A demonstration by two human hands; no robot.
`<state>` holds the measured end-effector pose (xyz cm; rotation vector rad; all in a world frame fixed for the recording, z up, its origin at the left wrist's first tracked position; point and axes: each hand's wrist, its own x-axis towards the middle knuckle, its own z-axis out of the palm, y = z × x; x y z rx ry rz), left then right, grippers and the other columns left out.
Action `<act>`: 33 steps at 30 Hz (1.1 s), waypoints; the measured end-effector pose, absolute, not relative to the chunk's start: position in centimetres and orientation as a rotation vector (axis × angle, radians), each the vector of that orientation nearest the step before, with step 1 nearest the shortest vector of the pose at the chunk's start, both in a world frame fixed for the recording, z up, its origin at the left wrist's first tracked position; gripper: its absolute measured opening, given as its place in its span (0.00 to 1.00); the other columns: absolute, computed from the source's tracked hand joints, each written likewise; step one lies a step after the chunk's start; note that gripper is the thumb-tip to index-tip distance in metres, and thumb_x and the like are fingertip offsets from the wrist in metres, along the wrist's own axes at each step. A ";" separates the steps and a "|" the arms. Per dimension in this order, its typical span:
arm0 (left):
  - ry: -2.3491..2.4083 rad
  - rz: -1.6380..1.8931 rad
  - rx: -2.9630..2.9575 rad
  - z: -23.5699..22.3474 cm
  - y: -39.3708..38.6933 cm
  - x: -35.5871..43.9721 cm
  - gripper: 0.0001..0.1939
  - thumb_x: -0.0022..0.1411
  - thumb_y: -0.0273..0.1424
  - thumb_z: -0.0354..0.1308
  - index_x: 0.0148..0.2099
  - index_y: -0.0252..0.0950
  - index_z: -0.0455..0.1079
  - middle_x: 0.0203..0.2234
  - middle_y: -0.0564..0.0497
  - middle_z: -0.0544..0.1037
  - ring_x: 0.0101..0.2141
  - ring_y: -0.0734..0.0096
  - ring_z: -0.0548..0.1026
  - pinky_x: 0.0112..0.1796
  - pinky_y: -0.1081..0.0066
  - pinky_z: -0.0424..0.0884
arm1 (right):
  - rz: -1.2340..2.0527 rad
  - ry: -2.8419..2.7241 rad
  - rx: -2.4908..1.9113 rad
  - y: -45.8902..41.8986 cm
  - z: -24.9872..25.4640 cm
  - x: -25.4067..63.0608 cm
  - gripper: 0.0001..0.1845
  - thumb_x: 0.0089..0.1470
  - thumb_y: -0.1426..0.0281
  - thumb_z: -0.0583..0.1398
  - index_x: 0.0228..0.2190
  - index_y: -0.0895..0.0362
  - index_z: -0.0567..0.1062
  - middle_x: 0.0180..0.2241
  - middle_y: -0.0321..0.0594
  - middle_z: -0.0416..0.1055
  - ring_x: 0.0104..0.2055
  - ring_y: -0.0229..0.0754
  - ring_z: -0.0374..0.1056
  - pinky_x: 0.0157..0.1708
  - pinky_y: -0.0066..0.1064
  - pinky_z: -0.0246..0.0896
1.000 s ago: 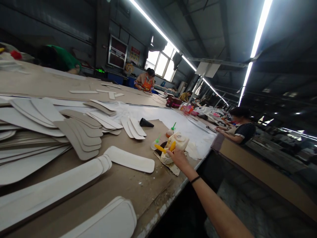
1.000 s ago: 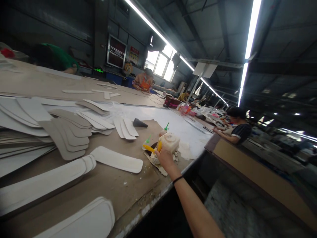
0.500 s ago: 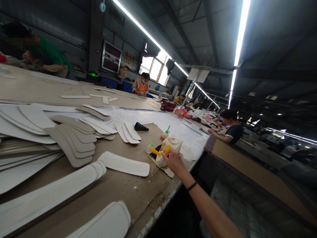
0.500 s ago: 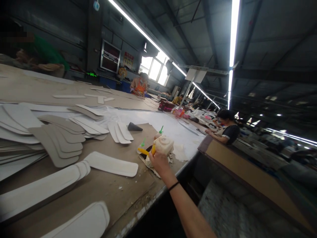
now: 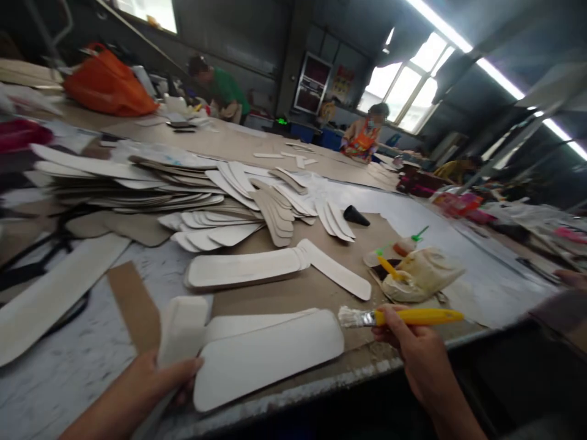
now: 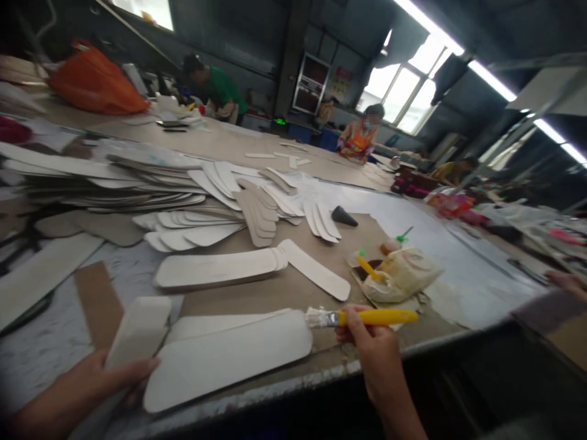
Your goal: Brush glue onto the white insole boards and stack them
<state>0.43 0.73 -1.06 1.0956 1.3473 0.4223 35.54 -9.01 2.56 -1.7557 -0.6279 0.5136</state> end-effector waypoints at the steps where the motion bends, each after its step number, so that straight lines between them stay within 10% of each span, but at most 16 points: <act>1: 1.330 0.433 1.025 -0.8 0.6 0.4 0.19 0.43 0.46 0.62 0.15 0.38 0.63 0.11 0.55 0.67 0.18 0.71 0.64 0.24 0.70 0.59 | 0.654 -0.654 -1.696 -8.7 2.3 32.6 0.25 0.40 0.52 0.67 0.31 0.61 0.76 0.24 0.40 0.76 0.23 0.41 0.71 0.26 0.31 0.69; 6: 1.302 0.459 1.031 0.3 0.8 1.2 0.12 0.41 0.39 0.59 0.17 0.37 0.65 0.11 0.56 0.67 0.18 0.72 0.62 0.24 0.71 0.58 | 1.129 -0.833 -1.445 -6.5 0.9 21.1 0.20 0.50 0.53 0.63 0.31 0.60 0.74 0.21 0.36 0.72 0.23 0.37 0.69 0.27 0.27 0.66; 21: 1.287 0.459 1.033 -1.1 1.3 0.7 0.14 0.40 0.42 0.59 0.18 0.36 0.66 0.12 0.54 0.69 0.17 0.70 0.65 0.23 0.70 0.58 | 0.990 -1.111 -1.564 -6.2 0.7 17.7 0.17 0.56 0.56 0.58 0.31 0.58 0.74 0.23 0.37 0.69 0.26 0.39 0.67 0.26 0.28 0.64; 33: 1.402 0.355 1.145 -1.9 1.6 0.0 0.15 0.40 0.44 0.58 0.12 0.40 0.66 0.11 0.49 0.71 0.19 0.63 0.68 0.27 0.66 0.64 | -0.095 -1.458 -1.964 -8.8 0.6 26.7 0.10 0.59 0.67 0.54 0.32 0.57 0.73 0.31 0.44 0.74 0.34 0.45 0.72 0.38 0.35 0.67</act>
